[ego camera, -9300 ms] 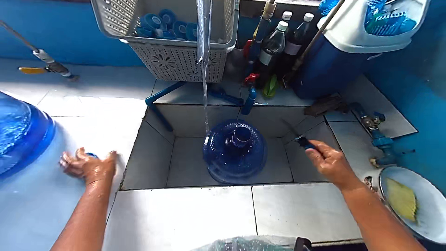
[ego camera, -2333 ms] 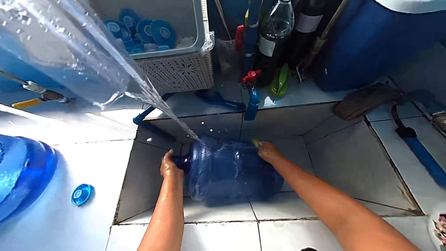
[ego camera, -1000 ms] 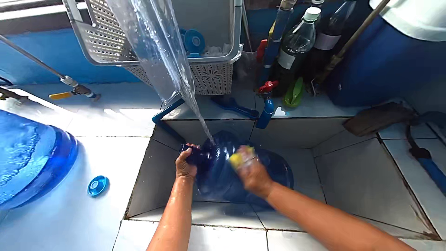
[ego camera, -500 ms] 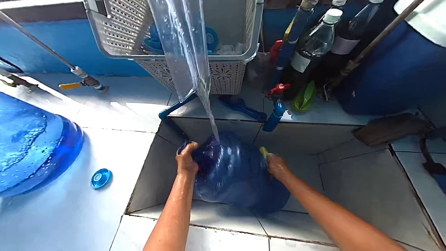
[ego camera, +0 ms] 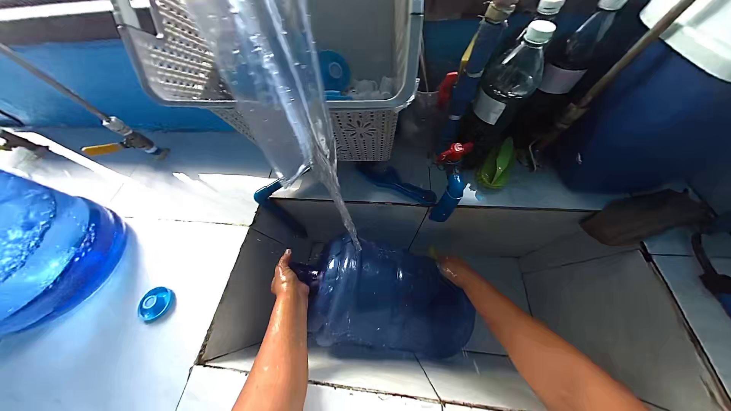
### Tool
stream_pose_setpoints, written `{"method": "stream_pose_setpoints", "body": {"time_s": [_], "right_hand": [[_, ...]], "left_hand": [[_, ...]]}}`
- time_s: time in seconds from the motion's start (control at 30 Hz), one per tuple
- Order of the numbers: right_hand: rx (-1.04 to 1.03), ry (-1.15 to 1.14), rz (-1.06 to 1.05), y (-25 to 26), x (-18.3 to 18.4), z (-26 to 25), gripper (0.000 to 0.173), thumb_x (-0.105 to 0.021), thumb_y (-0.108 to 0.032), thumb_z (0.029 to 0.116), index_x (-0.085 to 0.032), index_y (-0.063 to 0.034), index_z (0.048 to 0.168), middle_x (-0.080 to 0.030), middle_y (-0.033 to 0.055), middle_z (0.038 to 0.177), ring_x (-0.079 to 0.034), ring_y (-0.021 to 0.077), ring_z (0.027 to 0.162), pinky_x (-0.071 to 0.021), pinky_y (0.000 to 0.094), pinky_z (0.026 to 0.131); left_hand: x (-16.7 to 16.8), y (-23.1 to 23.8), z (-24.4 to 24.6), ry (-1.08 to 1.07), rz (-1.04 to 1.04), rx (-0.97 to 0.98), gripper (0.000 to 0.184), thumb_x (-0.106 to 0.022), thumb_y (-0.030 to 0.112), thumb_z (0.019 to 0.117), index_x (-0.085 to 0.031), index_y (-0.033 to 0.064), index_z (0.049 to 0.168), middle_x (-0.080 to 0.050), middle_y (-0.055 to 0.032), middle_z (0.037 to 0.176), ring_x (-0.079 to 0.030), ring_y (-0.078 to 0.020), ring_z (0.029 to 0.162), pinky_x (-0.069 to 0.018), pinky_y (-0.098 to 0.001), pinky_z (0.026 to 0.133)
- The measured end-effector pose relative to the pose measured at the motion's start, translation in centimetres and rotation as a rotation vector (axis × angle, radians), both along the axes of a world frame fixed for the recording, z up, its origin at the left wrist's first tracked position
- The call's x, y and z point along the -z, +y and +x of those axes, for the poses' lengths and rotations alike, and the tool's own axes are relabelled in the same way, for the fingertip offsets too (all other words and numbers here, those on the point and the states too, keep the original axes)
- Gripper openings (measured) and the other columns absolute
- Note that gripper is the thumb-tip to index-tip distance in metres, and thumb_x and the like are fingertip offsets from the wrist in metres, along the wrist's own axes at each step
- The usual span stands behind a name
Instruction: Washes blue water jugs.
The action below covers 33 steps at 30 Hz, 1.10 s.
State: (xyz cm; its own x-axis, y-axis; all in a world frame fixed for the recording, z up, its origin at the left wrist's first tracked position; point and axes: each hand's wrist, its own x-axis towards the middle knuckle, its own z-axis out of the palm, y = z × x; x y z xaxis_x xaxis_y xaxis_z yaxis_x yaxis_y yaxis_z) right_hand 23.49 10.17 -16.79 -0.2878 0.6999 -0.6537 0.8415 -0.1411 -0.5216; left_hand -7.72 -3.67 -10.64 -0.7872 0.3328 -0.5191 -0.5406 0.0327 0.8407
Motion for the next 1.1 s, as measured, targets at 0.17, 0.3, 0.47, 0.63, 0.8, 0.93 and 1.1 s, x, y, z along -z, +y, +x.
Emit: {"method": "stream_pose_setpoints", "body": {"time_s": [0.17,0.3,0.47,0.63,0.8,0.93,1.1], "right_hand": [[-0.069,0.422,0.561,-7.7,-5.4,-3.3,0.044,-0.043,-0.019,0.1076,-0.058,0.0121,0.136,-0.06,0.0308,0.137,-0.056,0.0389,0.133,-0.041,0.0489,0.116],[-0.714,0.555,0.772,-10.8,-9.7,-11.5,0.034,-0.068,-0.027,0.093,-0.073,0.0012,0.112,-0.07,0.0243,0.123,-0.058,0.0425,0.129,-0.0378,0.0571,0.116],[-0.161,0.377,0.16,1.0,-9.0,-12.2,0.038,-0.06,-0.023,0.104,-0.065,0.0112,0.119,-0.067,0.0308,0.117,-0.065,0.0421,0.11,-0.0502,0.0586,0.098],[-0.184,-0.089,0.064,-0.7,-0.9,-1.1,0.044,-0.034,-0.017,0.1121,-0.051,0.0116,0.141,-0.052,0.0335,0.144,-0.048,0.0458,0.139,-0.036,0.0581,0.116],[-0.112,0.547,0.726,-9.0,-4.9,-5.8,0.039,-0.052,-0.019,0.103,-0.066,0.0082,0.127,-0.068,0.0259,0.128,-0.063,0.0358,0.126,-0.0464,0.0487,0.112],[-0.74,0.48,0.677,-9.7,-11.4,-13.3,0.038,-0.068,-0.03,0.0951,-0.071,-0.0006,0.118,-0.069,0.0211,0.124,-0.057,0.0391,0.131,-0.0353,0.0571,0.117],[-0.033,0.43,0.059,1.7,-5.0,-10.3,0.042,-0.058,-0.026,0.1056,-0.061,0.0086,0.13,-0.064,0.0296,0.127,-0.062,0.0412,0.121,-0.0465,0.0588,0.106]], "left_hand": [[0.6,-1.1,1.0,0.057,0.501,0.403,0.036,-0.075,0.016,0.0722,-0.066,0.0099,0.107,-0.073,-0.0039,0.094,-0.072,-0.0156,0.089,-0.0611,-0.0347,0.081],[-0.8,-0.4,4.0,0.002,0.2,0.159,0.008,-0.053,0.01,0.1002,-0.059,0.0047,0.098,-0.064,-0.0049,0.077,-0.065,-0.0156,0.069,-0.0574,-0.0355,0.066],[0.8,-2.1,1.0,0.0,0.571,0.595,0.048,-0.085,0.019,0.0684,-0.065,0.0069,0.111,-0.074,-0.0081,0.102,-0.072,-0.0192,0.096,-0.0613,-0.0361,0.084],[-0.6,0.1,-0.1,0.055,-0.004,-0.012,0.027,-0.061,0.015,0.0987,-0.059,-0.0014,0.12,-0.063,-0.0148,0.101,-0.062,-0.0238,0.089,-0.0535,-0.0458,0.079],[0.8,-1.7,0.3,0.065,0.502,0.384,0.028,-0.067,0.019,0.0772,-0.064,0.0114,0.104,-0.073,-0.0022,0.092,-0.071,-0.0145,0.089,-0.0603,-0.0339,0.081],[-0.9,-0.9,3.0,0.074,0.249,0.241,0.023,-0.041,0.009,0.1005,-0.058,0.0129,0.085,-0.067,0.0031,0.07,-0.066,-0.007,0.065,-0.0578,-0.0256,0.062],[2.5,-1.8,-0.6,0.025,0.588,0.511,0.034,-0.081,0.02,0.0677,-0.07,0.0122,0.099,-0.075,-0.0041,0.094,-0.073,-0.0179,0.093,-0.0609,-0.0365,0.086]]}}
